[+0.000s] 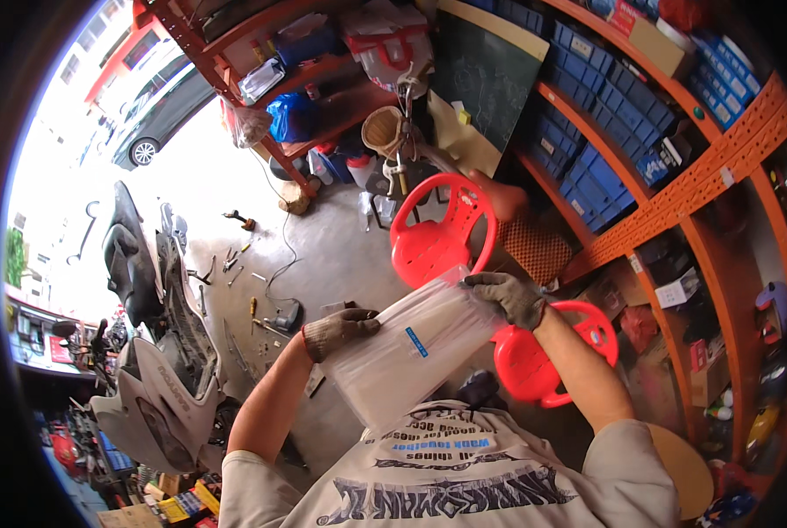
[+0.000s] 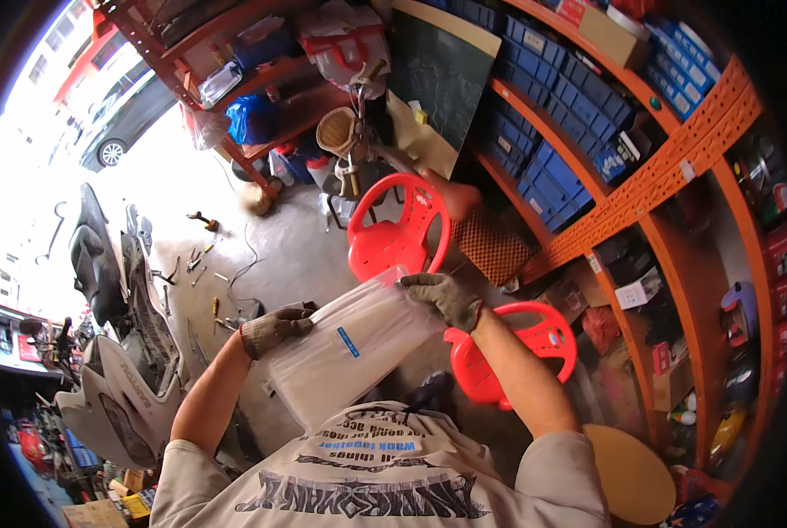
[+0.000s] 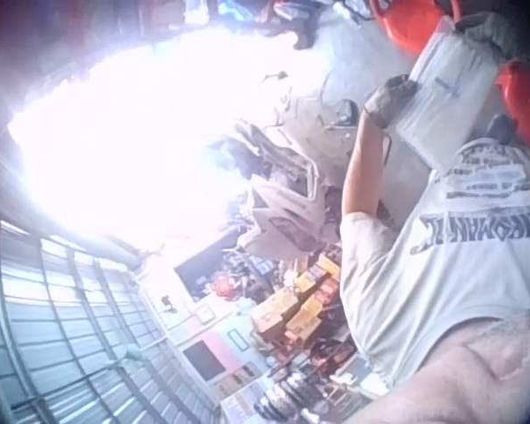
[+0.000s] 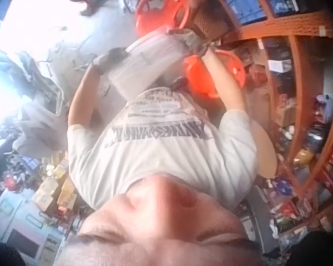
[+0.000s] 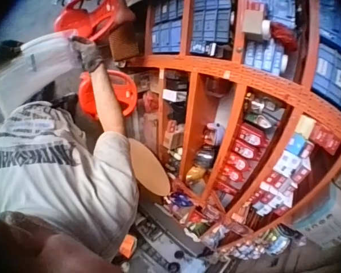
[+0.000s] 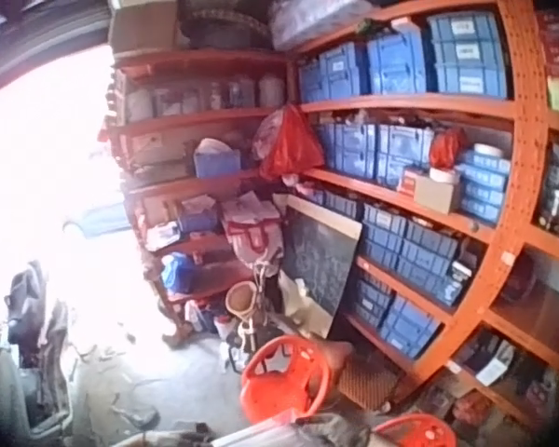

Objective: Replacing or repairing a side panel or component on a white scooter/motorcycle, using tools like a drill and screwdrivers, and organizing small parts.

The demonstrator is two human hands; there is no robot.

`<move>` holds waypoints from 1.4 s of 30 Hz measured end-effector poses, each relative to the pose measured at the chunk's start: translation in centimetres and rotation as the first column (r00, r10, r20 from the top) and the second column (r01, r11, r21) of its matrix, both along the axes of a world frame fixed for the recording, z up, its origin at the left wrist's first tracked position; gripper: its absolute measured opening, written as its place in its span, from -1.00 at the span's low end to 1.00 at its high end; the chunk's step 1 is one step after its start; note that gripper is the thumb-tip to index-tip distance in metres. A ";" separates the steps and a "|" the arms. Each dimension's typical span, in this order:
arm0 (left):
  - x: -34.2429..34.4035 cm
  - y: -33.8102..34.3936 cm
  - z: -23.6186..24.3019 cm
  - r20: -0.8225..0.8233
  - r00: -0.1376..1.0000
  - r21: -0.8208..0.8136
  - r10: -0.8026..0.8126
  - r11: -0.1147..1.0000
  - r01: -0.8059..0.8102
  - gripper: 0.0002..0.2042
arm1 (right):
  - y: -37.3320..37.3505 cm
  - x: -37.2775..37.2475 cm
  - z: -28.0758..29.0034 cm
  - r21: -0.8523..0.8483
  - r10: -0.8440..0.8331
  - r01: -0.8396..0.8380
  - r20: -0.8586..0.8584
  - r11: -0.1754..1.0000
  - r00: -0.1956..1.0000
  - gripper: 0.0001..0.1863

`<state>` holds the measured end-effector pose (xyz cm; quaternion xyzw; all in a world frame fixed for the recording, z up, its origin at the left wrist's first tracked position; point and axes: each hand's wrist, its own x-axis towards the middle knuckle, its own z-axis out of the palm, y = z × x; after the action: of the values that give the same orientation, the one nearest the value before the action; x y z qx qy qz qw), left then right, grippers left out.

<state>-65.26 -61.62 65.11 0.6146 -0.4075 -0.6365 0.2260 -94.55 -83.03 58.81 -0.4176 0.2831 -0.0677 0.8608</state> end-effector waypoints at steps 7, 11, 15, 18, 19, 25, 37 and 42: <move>-2.2 2.2 -0.1 -0.189 0.973 0.313 0.131 0.947 -0.066 -0.52 | 4.4 -1.6 -4.0 0.067 0.032 -0.036 0.052 0.997 0.998 -0.65; -2.1 2.9 -1.0 -0.074 0.992 0.327 0.106 0.942 -0.076 -0.47 | 5.9 -2.4 -4.8 0.317 -0.017 -0.017 0.103 0.948 0.995 -0.65; -2.6 2.7 -1.5 -0.103 0.988 0.392 0.119 0.917 -0.069 -0.45 | 7.0 -2.8 -8.6 0.399 -0.075 0.047 0.056 0.916 0.996 -0.62; -3.0 2.8 -0.7 -0.099 0.990 0.389 0.096 0.920 -0.051 -0.43 | 7.7 -2.2 -6.7 0.530 -0.112 0.059 0.069 0.846 0.991 -0.63; -2.9 3.0 -1.2 -0.098 0.990 0.391 0.103 0.918 -0.057 -0.43 | 7.8 -2.0 -5.5 0.584 -0.121 0.054 0.075 0.810 0.990 -0.64; -5.1 -0.7 -1.1 -0.156 0.987 0.403 0.045 0.915 0.022 -0.40 | 7.5 -1.6 -6.1 0.356 -0.003 -0.032 0.097 0.934 0.995 -0.66; -7.1 -3.4 -2.8 -0.088 0.984 0.293 -0.157 0.940 0.176 -0.47 | 7.4 -2.3 -6.8 -0.305 0.056 -0.123 -0.219 0.944 0.974 -0.76; -8.1 -4.3 -4.2 -0.079 0.978 0.260 -0.191 0.944 0.206 -0.51 | 7.6 -2.5 -6.1 -0.447 -0.040 -0.060 -0.210 0.892 0.977 -0.82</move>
<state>-73.36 -65.89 60.91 0.5782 -0.3719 -0.7210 0.0867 -97.09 -75.44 52.72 -0.6120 0.3481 -0.0820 0.7053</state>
